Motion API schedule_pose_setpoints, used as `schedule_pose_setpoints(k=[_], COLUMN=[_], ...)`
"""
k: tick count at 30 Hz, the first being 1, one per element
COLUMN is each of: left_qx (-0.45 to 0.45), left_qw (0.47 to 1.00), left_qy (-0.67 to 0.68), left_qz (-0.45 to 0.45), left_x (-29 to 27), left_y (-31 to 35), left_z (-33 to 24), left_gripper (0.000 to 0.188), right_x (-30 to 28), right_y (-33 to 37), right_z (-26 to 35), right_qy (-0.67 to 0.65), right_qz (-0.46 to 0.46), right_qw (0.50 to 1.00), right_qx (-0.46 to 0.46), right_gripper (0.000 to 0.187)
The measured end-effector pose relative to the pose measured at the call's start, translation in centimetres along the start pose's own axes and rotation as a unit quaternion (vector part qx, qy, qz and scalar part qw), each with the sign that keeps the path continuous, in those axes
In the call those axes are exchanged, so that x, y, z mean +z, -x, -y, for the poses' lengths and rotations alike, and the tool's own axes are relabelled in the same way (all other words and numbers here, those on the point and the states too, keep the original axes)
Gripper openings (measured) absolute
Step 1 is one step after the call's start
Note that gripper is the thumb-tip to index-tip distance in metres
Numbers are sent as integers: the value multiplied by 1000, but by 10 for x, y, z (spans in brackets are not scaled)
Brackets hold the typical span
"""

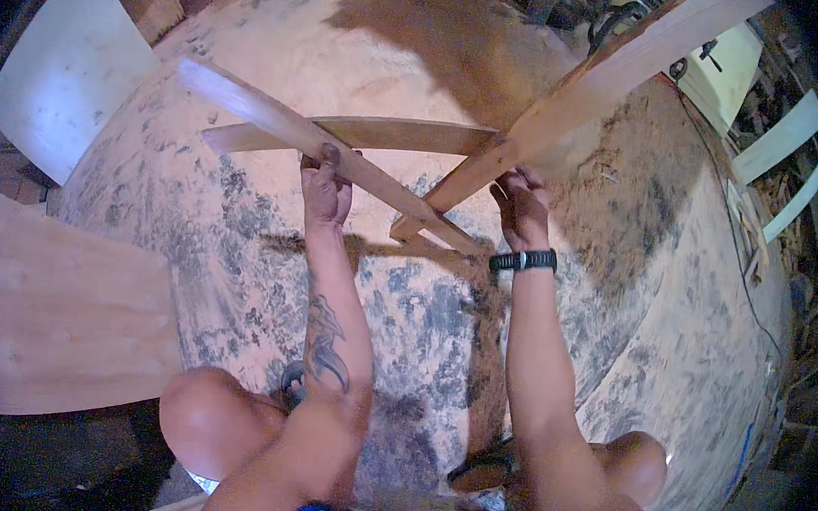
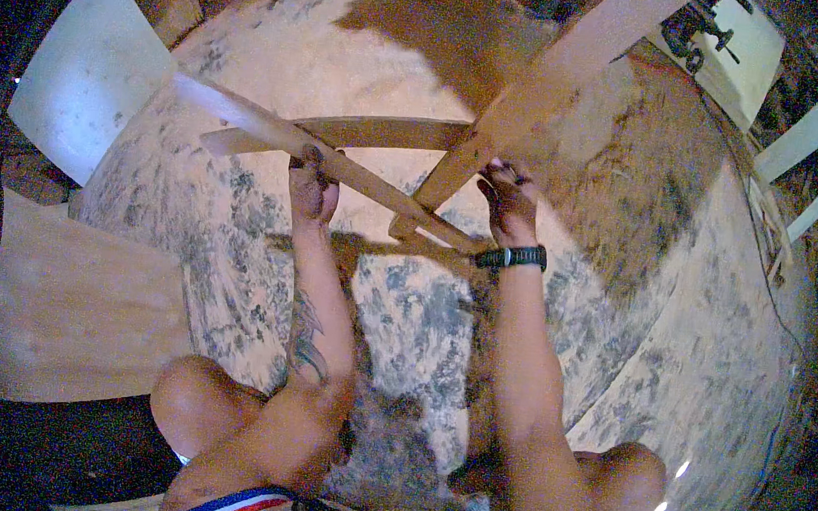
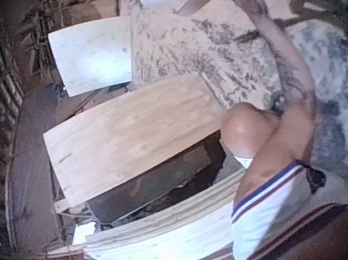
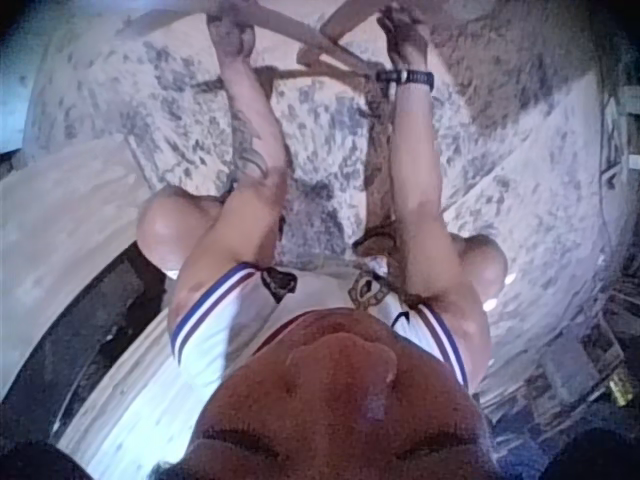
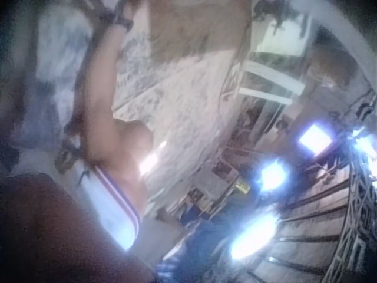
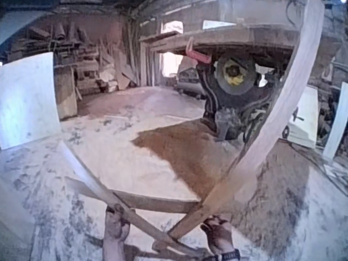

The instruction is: The recorder uses a hammer to nail together wooden pieces for a frame.

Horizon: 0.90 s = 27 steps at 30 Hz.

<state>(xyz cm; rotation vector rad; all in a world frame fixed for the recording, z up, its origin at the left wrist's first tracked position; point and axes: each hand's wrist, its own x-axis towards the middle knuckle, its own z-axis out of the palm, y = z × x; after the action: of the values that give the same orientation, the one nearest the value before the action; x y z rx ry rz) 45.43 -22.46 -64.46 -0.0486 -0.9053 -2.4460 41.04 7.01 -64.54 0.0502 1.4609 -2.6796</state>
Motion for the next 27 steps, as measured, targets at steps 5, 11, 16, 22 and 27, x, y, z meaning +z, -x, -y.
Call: schedule_pose_setpoints(k=[5, 11, 16, 22, 27], left_qx=[-12, -8, -18, -1, -13], left_qw=[1000, 1000, 999, 1000, 999], left_qy=[11, 2, 19, 2, 22], left_qz=[19, 13, 23, 10, 33], left_x=[-7, -6, 0, -11, 13], left_y=[1, 2, 1, 4, 2], left_z=[6, 2, 8, -9, 18], left_gripper=[55, 54, 52, 49, 48], right_x=[-33, -60, -68, -26, -97], right_y=[-51, -82, -101, -74, -114], right_z=[-29, -57, -69, -57, -64], right_qy=[540, 329, 339, 449, 354], right_qz=[143, 176, 193, 195, 158], right_qw=[779, 910, 902, 839, 887], right_qx=[-283, -183, -184, -237, -251], right_gripper=[19, 16, 18, 21, 21])
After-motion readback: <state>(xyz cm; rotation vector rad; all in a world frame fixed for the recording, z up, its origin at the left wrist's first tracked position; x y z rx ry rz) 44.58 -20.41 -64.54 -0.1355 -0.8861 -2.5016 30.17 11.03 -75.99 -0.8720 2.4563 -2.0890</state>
